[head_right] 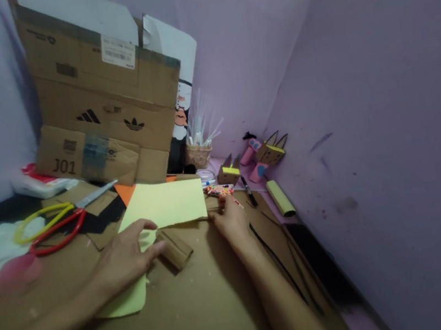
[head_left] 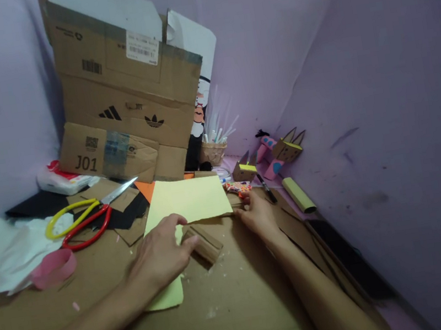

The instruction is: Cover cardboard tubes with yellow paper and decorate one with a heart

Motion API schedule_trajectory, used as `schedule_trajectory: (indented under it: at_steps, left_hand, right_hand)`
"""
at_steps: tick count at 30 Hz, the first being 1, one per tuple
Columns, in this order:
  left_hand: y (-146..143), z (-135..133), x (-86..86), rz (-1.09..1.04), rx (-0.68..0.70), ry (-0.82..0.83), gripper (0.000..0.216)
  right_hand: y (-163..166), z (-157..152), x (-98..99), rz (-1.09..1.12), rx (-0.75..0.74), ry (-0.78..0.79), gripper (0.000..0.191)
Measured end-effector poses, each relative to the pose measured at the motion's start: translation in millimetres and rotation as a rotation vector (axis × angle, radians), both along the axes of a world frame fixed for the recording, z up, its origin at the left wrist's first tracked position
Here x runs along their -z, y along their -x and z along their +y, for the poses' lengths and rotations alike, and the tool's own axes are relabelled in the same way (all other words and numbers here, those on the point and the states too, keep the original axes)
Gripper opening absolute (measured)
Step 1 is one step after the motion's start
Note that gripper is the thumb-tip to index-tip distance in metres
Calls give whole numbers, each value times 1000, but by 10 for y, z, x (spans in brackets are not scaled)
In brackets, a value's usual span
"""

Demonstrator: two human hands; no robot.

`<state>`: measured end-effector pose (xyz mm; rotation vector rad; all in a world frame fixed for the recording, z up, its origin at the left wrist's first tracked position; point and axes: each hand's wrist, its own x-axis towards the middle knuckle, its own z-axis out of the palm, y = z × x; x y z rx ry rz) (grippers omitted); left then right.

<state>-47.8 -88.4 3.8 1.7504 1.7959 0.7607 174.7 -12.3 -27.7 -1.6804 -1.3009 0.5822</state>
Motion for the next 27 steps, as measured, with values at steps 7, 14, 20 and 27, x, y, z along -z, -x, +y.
schedule_trajectory:
  at_steps: [7, 14, 20, 27]
  left_hand:
    - [-15, -20, 31, -187, 58, -146, 17]
    - [-122, -124, 21, -414, 326, -439, 15]
    - [-94, -122, 88, -427, 326, -540, 14]
    - [-63, -103, 95, -384, 534, -452, 12]
  right_hand:
    - [-192, -236, -88, 367, -59, -81, 43]
    - [45, -708, -289, 778, -297, -69, 46]
    - [214, -771, -230, 951, -401, 62, 42]
    - [299, -811, -167, 959, -454, 99, 37]
